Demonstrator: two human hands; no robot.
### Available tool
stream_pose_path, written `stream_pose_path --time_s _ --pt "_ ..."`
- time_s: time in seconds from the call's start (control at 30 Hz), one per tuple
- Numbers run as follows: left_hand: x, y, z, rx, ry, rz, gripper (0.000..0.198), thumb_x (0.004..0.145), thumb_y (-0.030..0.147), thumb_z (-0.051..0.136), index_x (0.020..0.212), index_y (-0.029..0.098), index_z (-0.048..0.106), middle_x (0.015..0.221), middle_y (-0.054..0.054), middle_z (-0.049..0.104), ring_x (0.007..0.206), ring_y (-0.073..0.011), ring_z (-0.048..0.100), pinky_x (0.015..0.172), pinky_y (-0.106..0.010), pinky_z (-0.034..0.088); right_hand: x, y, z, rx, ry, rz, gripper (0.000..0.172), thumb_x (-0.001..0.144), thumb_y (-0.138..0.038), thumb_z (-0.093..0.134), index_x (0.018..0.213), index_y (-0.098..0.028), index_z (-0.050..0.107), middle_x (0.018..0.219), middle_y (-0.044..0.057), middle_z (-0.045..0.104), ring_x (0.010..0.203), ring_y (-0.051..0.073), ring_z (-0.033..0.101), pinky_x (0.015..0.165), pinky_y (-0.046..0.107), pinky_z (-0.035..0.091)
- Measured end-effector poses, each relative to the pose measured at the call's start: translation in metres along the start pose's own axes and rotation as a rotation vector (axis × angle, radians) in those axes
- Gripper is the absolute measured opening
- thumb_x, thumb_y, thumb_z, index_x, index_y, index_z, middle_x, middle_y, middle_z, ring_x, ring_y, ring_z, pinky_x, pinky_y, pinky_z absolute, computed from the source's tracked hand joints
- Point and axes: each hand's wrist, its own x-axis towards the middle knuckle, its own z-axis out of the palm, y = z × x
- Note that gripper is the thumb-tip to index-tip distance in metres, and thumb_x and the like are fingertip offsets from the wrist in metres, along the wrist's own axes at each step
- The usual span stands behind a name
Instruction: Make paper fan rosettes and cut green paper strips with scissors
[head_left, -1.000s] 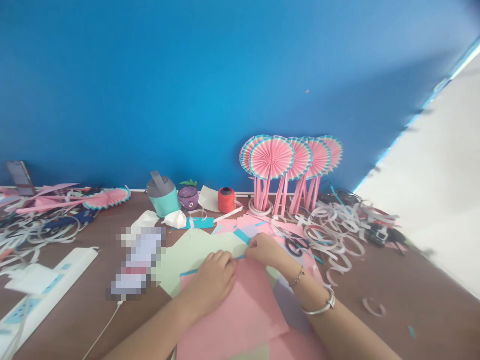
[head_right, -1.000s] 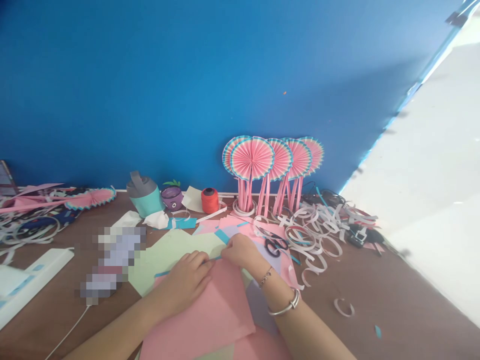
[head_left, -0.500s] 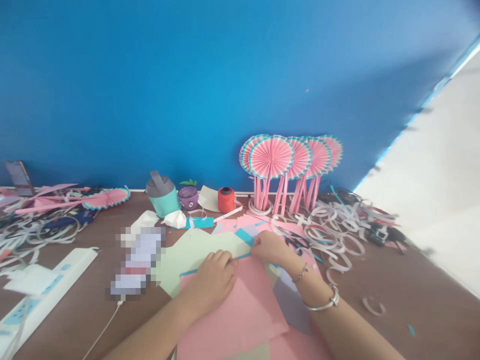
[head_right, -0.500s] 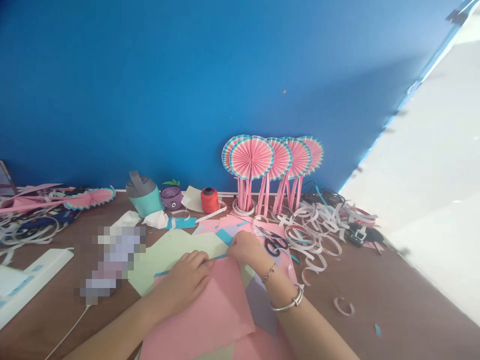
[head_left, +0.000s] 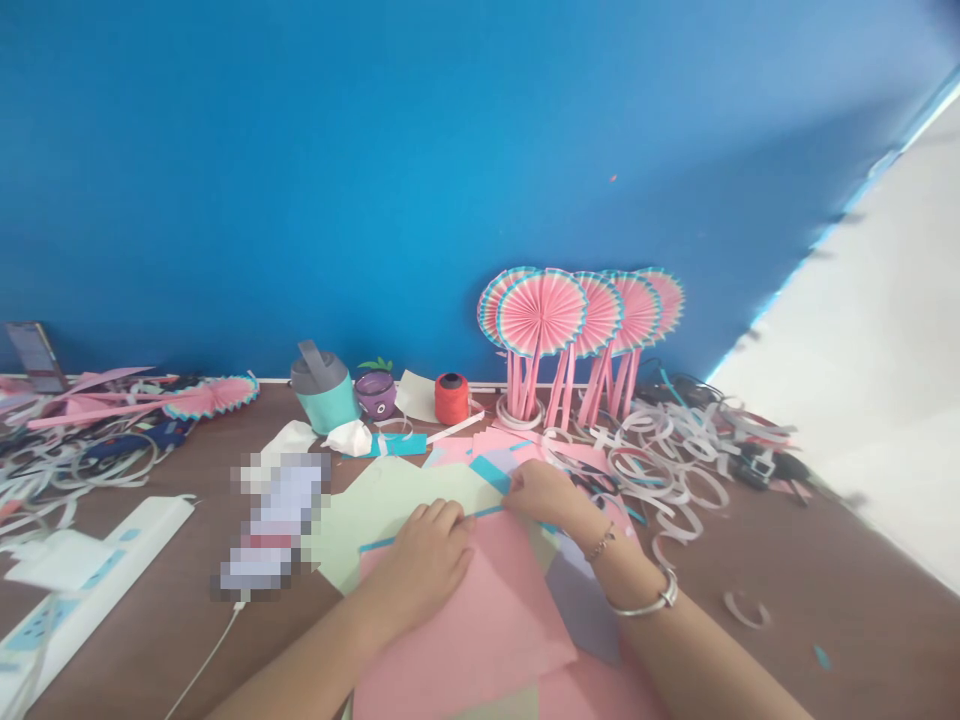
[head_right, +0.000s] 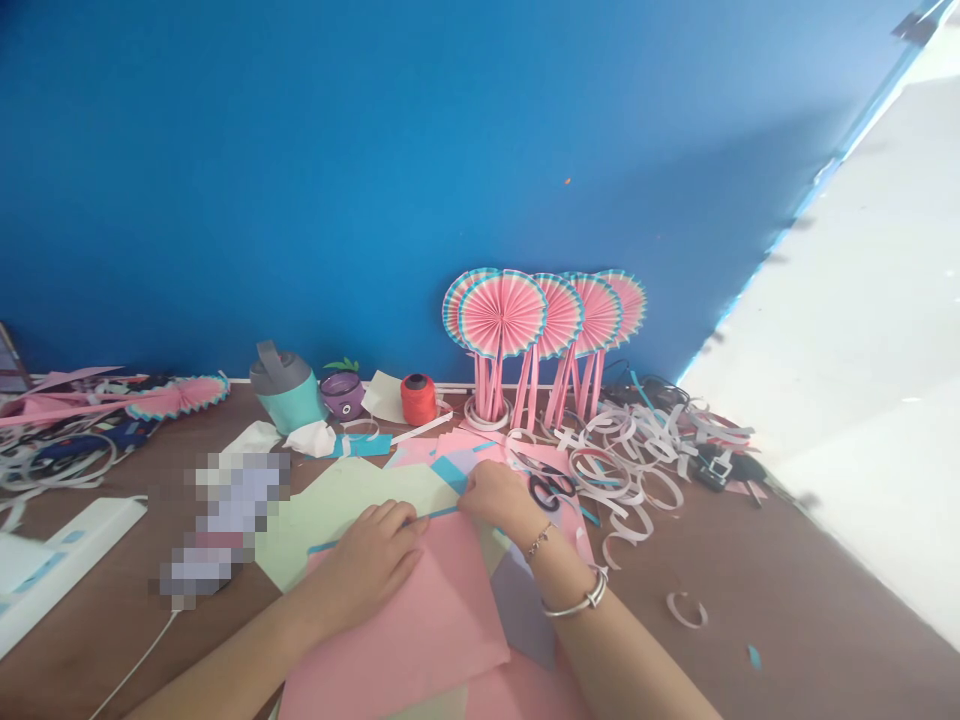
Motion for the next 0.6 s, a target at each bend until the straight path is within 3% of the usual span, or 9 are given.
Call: stream_pose_path --time_s 0.27,0.43,0.6 --pt "0.0 0.0 0.001 -0.027 0.025 0.012 0.029 0.09 0.02 0.035 0.11 0.019 0.056 0.096 -0.008 0.057 0.089 -0.0224 0.052 0.078 -0.037 0.042 0.0 0.004 -0.004 -0.004 0.015 -0.018 0.009 0.06 -0.021 0.064 0.054 -0.016 0.061 0.051 0.001 0.055 0.058 0.014 0.054 0.05 0.021 0.031" --pt "0.0 -0.002 0.003 -0.045 0.05 0.013 0.027 0.089 0.019 0.036 0.106 0.017 0.058 0.095 -0.008 0.058 0.089 -0.0226 0.053 0.079 -0.038 0.044 0.001 0.007 -0.007 0.067 -0.045 -0.05 0.01 0.063 -0.019 0.061 0.053 -0.015 0.06 0.051 0.0 0.055 0.056 0.012 0.051 0.05 0.021 0.032" --pt "0.001 -0.008 0.007 -0.144 0.112 -0.037 0.029 0.09 0.018 0.035 0.108 0.018 0.058 0.093 -0.007 0.064 0.09 -0.0204 0.058 0.082 -0.036 0.046 -0.001 0.01 -0.014 0.154 -0.029 -0.247 0.011 0.067 -0.019 0.056 0.059 -0.015 0.063 0.061 0.0 0.061 0.059 0.012 0.053 0.053 0.021 0.035"
